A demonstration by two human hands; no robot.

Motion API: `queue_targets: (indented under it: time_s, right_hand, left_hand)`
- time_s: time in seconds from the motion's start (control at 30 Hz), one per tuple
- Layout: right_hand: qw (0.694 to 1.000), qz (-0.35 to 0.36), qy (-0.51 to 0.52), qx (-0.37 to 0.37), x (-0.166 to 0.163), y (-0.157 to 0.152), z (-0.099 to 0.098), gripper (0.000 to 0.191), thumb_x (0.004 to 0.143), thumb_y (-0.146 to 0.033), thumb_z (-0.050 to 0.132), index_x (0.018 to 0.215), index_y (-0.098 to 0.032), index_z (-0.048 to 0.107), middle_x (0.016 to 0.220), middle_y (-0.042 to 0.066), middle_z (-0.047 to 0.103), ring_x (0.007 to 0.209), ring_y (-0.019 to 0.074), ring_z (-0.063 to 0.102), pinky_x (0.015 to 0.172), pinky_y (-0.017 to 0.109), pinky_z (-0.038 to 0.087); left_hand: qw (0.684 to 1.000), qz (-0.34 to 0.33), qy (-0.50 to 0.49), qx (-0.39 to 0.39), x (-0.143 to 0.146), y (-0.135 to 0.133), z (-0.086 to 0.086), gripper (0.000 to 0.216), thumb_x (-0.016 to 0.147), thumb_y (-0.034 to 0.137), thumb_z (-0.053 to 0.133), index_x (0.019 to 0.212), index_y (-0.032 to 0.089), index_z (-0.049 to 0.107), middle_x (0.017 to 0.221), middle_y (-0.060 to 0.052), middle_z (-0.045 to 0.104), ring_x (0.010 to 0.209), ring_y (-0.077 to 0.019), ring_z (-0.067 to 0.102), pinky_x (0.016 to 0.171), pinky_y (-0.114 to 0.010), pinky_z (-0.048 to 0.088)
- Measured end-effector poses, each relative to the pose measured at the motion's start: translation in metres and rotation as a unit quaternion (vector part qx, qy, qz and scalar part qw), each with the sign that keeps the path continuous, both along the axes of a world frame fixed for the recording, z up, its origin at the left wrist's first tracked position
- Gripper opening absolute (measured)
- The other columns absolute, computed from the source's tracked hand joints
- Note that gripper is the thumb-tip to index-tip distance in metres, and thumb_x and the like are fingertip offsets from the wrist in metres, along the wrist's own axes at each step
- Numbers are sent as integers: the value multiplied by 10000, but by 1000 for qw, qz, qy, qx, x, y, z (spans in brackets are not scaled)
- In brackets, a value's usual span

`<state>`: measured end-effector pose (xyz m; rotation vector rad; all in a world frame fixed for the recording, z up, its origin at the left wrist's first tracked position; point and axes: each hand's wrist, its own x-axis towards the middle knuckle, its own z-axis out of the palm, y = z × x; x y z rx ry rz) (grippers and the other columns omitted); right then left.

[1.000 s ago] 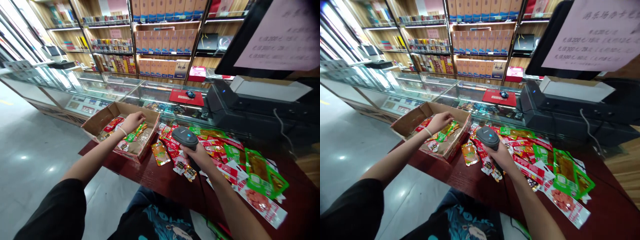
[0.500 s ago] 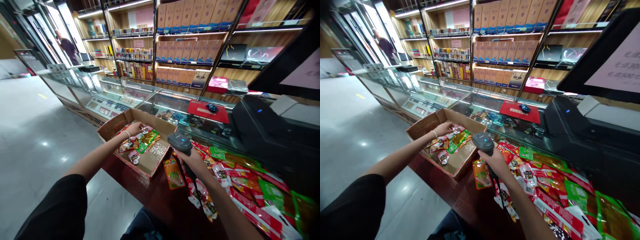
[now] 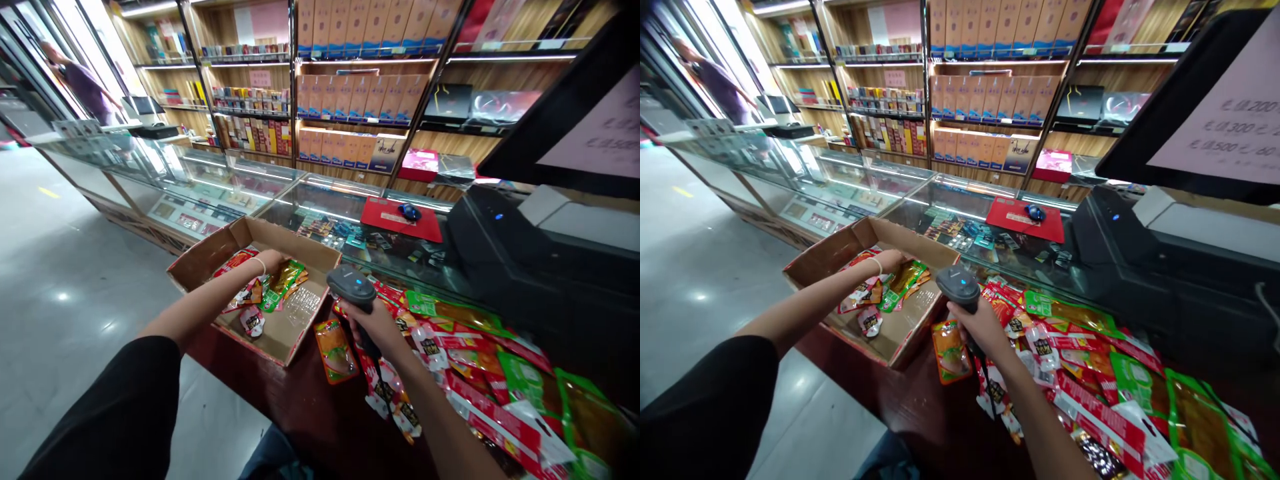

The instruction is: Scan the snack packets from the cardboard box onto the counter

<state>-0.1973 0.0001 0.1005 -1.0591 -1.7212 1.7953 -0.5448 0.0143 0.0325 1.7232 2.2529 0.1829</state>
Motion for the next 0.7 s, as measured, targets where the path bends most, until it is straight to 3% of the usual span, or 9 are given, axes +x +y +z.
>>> queue_targets:
  time_s: [0.13,0.2,0.33,0.43,0.57,0.7]
  right_hand:
    - [1000,-9,9,1,14,-6,2,396,734,-514,695,577,-212,491,415,-39,479,326,109,448,338,233,366]
    - [1000,-13,2,-1,22,-11,2,405,720,-515,705,573,-209,486,410,-42,473,326,108,450,331,227,368]
    - [999,-39,14,2,36,-23,2,385,717,-520,710,662,-208,490,435,-52,499,327,104,458,326,216,361]
    - [998,-60,34,5,44,-33,1,378,719,-512,713,788,-211,495,467,-68,522,330,101,459,330,211,362]
    - [996,-72,43,26,59,-43,-1,374,714,-491,724,839,-217,503,475,-75,520,342,107,467,342,219,376]
    - [995,-75,41,53,79,-52,2,342,715,-465,736,827,-222,523,480,-63,532,348,117,476,357,238,393]
  left_hand:
    - [999,11,-12,38,3,-12,22,176,677,294,683,807,178,705,872,-121,705,865,-271,652,782,-321,467]
    - [992,49,-80,83,9,-22,38,225,663,318,704,825,161,691,832,-103,696,756,-237,651,694,-302,487]
    - [922,115,-331,164,42,-47,77,353,651,447,737,813,150,640,734,-41,656,580,-141,598,540,-243,482]
    - [883,117,-418,178,78,-62,100,384,634,458,758,793,142,608,684,-13,630,535,-101,560,510,-214,460]
    - [863,87,-462,183,114,-68,108,387,636,459,761,753,135,585,663,-6,620,545,-90,556,521,-204,451]
    - [881,44,-434,183,134,-65,102,379,668,476,734,772,137,601,647,-1,620,533,-93,548,498,-195,412]
